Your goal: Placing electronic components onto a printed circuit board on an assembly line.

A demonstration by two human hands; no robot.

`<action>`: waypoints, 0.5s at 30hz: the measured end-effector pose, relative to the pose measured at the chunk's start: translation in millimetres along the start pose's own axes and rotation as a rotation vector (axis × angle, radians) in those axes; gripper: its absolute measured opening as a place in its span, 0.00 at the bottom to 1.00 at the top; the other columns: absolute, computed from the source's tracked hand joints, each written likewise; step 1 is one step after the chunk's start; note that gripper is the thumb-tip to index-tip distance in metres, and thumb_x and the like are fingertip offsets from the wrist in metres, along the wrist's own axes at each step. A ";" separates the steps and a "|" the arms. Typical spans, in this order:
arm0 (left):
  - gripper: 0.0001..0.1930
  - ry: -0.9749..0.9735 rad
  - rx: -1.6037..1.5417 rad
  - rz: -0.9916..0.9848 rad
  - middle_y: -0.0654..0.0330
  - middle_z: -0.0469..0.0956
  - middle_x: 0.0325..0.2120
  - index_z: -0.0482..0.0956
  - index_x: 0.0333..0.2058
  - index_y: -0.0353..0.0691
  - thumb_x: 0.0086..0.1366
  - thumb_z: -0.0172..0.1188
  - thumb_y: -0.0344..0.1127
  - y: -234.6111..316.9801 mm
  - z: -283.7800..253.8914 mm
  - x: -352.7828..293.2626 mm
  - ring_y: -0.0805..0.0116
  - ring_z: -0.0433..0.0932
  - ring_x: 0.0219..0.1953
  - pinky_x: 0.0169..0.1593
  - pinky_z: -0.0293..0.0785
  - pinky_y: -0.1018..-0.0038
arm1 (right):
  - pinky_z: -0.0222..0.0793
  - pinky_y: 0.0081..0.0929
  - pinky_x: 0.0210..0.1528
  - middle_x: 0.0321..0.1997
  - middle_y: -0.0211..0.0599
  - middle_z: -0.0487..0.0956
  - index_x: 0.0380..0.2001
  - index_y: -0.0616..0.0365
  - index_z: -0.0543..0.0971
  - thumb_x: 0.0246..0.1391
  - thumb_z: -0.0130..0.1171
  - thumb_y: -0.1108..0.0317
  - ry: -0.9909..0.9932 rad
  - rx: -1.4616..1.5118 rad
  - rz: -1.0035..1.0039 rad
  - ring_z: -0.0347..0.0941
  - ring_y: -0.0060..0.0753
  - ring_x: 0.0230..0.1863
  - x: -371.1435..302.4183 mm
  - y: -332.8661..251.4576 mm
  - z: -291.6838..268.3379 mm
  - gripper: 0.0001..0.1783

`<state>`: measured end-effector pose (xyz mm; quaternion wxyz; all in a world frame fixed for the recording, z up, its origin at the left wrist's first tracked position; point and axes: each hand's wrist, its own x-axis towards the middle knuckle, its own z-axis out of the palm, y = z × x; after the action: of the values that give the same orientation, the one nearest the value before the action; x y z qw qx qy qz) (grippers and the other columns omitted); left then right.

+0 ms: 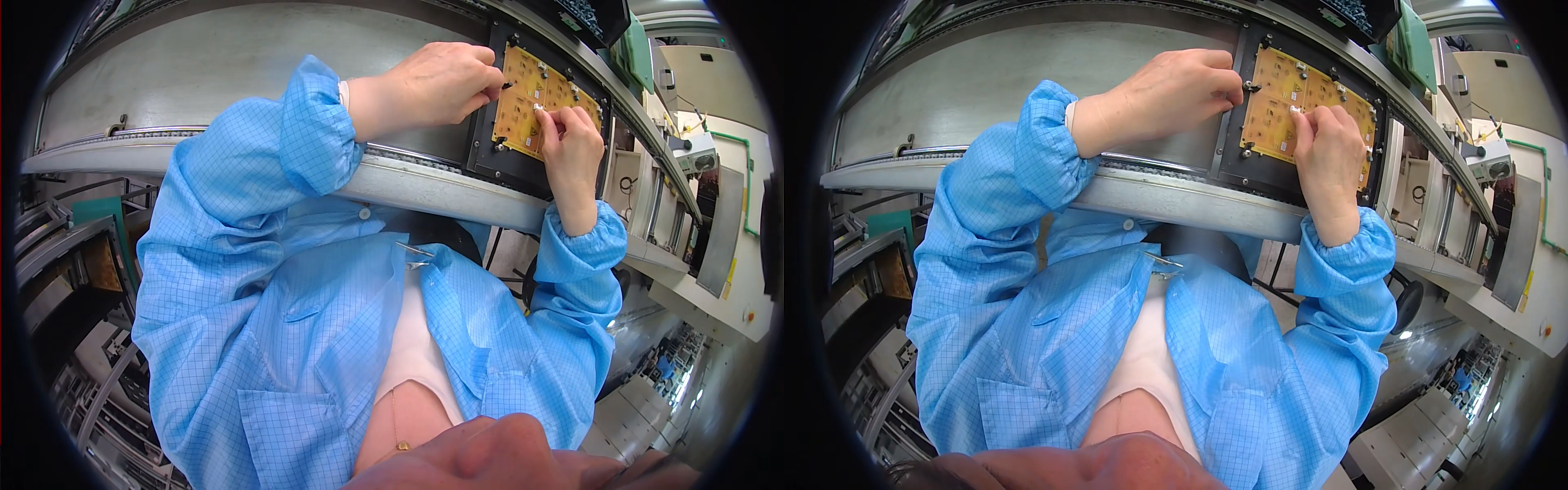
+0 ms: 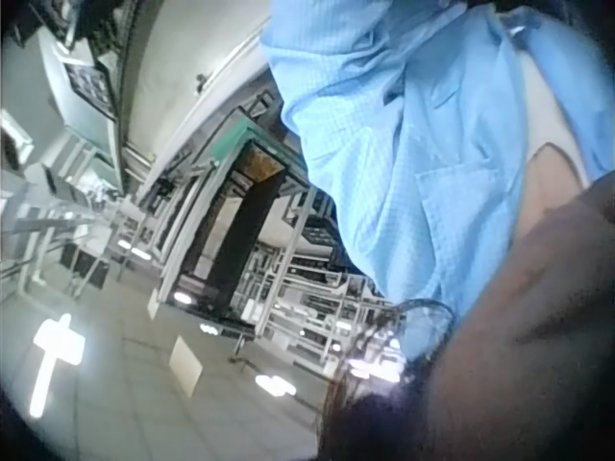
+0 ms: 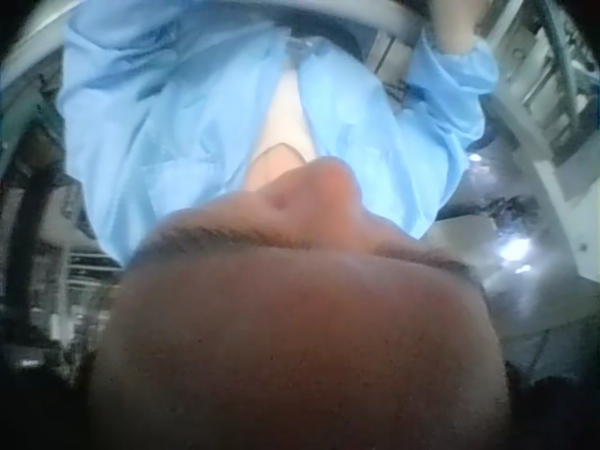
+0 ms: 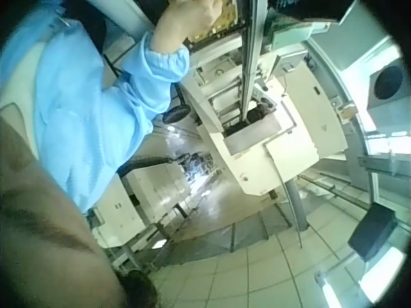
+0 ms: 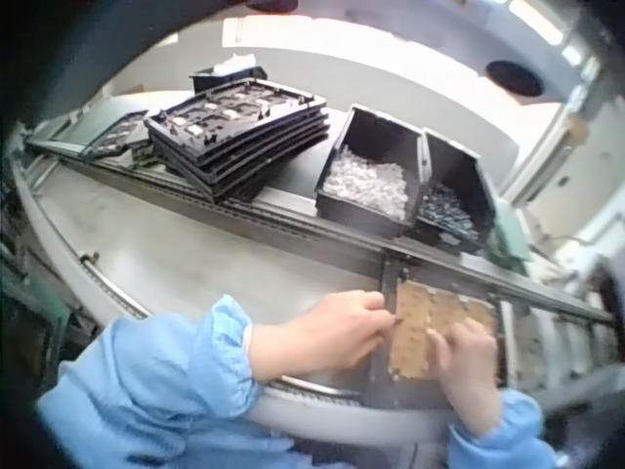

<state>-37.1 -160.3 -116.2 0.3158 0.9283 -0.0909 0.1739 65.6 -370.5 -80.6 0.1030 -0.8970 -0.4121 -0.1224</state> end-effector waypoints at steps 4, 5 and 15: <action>0.05 -0.016 -0.025 -0.011 0.58 0.76 0.33 0.83 0.35 0.42 0.62 0.59 0.32 0.5 -0.7 -0.3 0.56 0.79 0.38 0.43 0.77 0.63 | 0.66 0.33 0.26 0.23 0.41 0.74 0.25 0.66 0.80 0.55 0.66 0.64 -0.042 0.096 0.079 0.71 0.38 0.21 0.1 6.5 -1.1 0.14; 0.05 -0.014 -0.032 -0.005 0.58 0.76 0.33 0.83 0.35 0.42 0.62 0.59 0.32 0.3 -0.4 -0.1 0.56 0.79 0.38 0.43 0.77 0.63 | 0.66 0.32 0.26 0.23 0.41 0.75 0.25 0.66 0.80 0.55 0.66 0.65 -0.048 0.097 0.095 0.71 0.38 0.21 0.0 7.6 -1.2 0.14; 0.06 -0.021 -0.039 0.004 0.57 0.77 0.34 0.83 0.36 0.42 0.62 0.59 0.32 -1.6 1.9 -0.3 0.54 0.79 0.37 0.42 0.76 0.62 | 0.66 0.33 0.26 0.23 0.39 0.74 0.24 0.64 0.79 0.54 0.66 0.65 0.080 0.025 -0.082 0.71 0.38 0.21 -4.6 4.4 3.3 0.13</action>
<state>-36.4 -160.1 -118.6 0.3323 0.9236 -0.0994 0.1631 66.5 -375.6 -85.5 0.1254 -0.8724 -0.4454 -0.1572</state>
